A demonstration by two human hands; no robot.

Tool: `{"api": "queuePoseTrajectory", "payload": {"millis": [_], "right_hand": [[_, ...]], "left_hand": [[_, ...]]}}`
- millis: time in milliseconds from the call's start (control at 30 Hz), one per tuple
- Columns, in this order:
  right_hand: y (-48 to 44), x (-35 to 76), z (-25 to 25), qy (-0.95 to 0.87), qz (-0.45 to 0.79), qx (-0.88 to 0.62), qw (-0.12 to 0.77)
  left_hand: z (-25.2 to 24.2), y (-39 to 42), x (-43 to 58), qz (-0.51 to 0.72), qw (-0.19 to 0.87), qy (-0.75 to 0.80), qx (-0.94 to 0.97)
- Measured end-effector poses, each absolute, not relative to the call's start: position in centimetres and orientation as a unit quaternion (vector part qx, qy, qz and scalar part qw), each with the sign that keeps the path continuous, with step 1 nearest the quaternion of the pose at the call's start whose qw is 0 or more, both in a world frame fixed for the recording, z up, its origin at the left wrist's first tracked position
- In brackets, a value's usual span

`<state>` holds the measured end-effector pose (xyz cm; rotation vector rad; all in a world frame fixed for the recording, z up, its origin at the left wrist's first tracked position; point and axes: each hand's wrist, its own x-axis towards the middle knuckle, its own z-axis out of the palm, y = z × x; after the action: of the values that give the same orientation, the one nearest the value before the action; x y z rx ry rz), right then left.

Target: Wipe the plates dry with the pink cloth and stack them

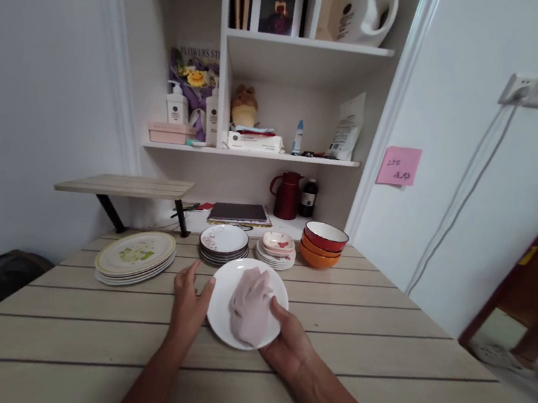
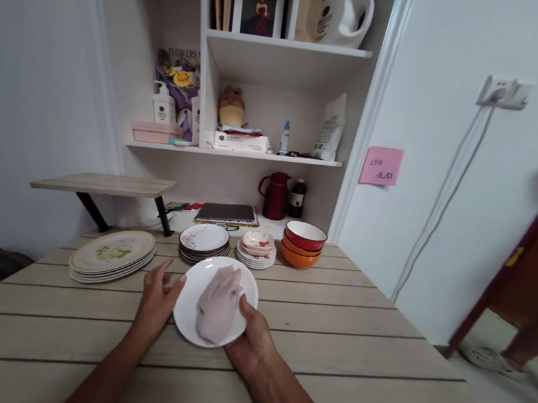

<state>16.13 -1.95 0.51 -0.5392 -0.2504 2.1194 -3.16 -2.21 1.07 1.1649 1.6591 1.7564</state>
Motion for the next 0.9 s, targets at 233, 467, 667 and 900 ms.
{"api": "queuePoseTrajectory", "payload": {"millis": [233,467,667,900], "right_hand": [[-1.9,16.1,1.0,-0.103,0.857,-0.208,0.460],[-2.1,15.9,0.8,-0.117,0.871,-0.158,0.450],[-2.1,15.8,0.8,-0.148,0.877,-0.177,0.422],[-2.4,15.3,1.3,-0.145,0.863,-0.200,0.441]], "left_hand": [[3.7,-4.7,-1.6,0.556,-0.126,0.491,0.658],[6.1,-6.0,-0.2,0.343,-0.105,0.420,0.834],[6.3,-5.8,0.9,0.296,-0.022,0.418,0.859],[6.0,-5.3,2.1,0.275,0.114,0.404,0.865]]}}
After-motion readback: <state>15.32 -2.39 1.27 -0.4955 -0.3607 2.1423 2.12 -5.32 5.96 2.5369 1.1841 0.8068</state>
